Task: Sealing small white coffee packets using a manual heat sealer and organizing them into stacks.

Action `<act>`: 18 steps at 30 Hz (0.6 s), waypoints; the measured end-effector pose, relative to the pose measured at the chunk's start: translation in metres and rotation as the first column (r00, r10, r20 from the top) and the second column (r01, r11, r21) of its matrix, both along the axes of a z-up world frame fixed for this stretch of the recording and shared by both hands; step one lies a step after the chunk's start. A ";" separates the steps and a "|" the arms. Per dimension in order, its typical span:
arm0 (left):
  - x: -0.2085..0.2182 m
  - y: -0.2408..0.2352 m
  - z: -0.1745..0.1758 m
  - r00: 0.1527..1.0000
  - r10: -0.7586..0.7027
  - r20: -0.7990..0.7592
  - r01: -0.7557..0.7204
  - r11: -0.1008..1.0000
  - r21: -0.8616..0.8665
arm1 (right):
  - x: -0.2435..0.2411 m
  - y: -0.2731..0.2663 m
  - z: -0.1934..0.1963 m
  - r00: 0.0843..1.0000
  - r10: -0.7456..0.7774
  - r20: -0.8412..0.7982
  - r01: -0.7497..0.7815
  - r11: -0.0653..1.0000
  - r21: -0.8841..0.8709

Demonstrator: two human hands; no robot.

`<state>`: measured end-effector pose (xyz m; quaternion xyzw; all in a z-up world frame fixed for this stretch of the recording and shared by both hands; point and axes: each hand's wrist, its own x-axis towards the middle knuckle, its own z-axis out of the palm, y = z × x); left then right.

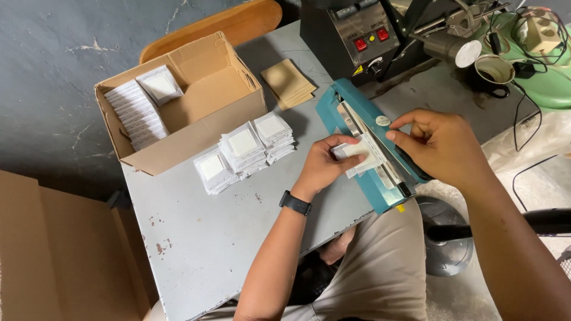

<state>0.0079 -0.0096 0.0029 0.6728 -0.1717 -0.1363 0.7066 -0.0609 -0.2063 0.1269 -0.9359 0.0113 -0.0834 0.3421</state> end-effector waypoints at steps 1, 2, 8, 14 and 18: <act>-0.001 0.000 0.002 1.000 -0.001 -0.013 0.001 1.000 -0.002 | 0.000 0.000 -0.001 1.000 0.002 -0.001 -0.002 1.000 0.005; -0.002 0.001 0.003 1.000 -0.003 -0.027 0.003 1.000 -0.004 | 0.001 0.000 -0.002 1.000 0.003 -0.002 -0.003 1.000 0.009; 0.000 0.000 0.000 0.999 -0.023 -0.035 0.022 0.999 -0.034 | 0.007 -0.005 -0.017 0.999 0.031 -0.010 -0.032 0.993 -0.112; 0.000 0.000 0.000 1.000 -0.011 -0.016 0.011 1.000 -0.006 | 0.009 -0.006 -0.033 0.999 0.048 -0.018 -0.049 0.995 -0.088; 0.000 -0.001 -0.002 1.000 -0.008 -0.009 0.007 1.000 -0.025 | 0.005 -0.005 -0.039 0.999 0.037 -0.009 -0.038 0.997 -0.074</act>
